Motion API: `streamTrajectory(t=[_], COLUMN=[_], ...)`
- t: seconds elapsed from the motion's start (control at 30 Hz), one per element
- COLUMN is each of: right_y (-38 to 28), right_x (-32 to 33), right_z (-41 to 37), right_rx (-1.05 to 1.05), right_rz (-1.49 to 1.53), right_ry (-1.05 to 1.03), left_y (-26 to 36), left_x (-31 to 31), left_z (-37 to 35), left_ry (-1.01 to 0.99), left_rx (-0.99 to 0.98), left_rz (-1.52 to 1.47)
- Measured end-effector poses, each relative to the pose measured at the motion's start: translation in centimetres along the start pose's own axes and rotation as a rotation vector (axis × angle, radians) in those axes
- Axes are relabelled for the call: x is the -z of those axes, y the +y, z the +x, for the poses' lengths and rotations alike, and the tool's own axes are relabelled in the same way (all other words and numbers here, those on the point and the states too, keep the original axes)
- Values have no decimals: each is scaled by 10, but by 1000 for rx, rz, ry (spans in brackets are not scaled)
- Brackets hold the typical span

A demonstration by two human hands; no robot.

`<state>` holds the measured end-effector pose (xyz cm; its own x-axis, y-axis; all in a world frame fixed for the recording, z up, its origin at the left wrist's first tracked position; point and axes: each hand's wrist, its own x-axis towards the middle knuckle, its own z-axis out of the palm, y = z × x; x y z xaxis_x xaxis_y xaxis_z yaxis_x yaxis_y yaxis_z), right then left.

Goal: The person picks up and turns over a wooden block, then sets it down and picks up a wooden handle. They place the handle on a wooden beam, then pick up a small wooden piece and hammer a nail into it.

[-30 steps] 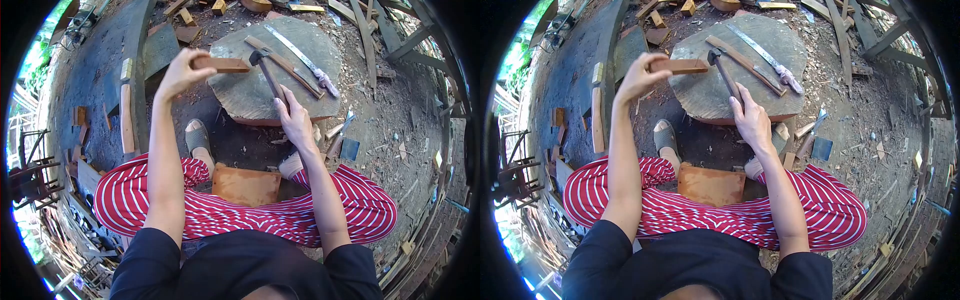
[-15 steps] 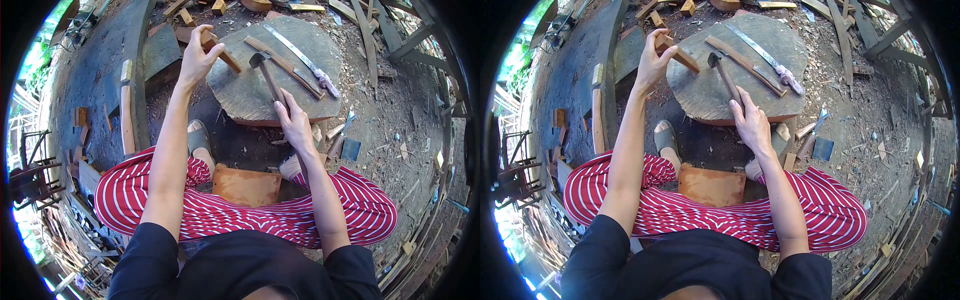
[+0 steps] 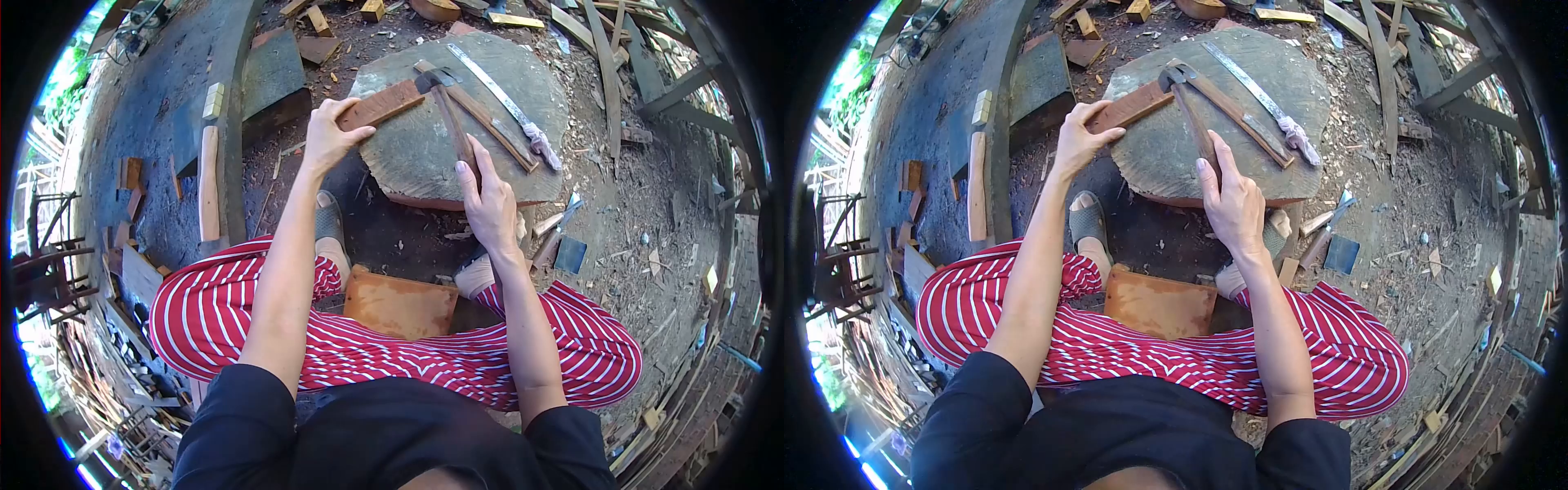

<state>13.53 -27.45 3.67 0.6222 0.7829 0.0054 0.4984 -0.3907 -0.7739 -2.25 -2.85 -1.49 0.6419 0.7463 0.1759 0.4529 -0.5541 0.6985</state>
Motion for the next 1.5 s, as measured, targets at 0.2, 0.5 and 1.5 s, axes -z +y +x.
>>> streamTrajectory(t=[0.2, 0.5, 1.5], right_y=[5, -20, -6], right_x=[-12, 7, 35], right_z=[-3, 8, 14], right_rx=[57, 536, 244], right_rz=[-59, -617, -198], right_ry=[24, 90, 17], left_y=[-2, -5, 56], left_x=[-5, -2, 79], left_z=[-2, -1, 63], left_ry=[64, -21, -302], left_rx=[-54, -18, -254], left_rz=[62, 51, 142])
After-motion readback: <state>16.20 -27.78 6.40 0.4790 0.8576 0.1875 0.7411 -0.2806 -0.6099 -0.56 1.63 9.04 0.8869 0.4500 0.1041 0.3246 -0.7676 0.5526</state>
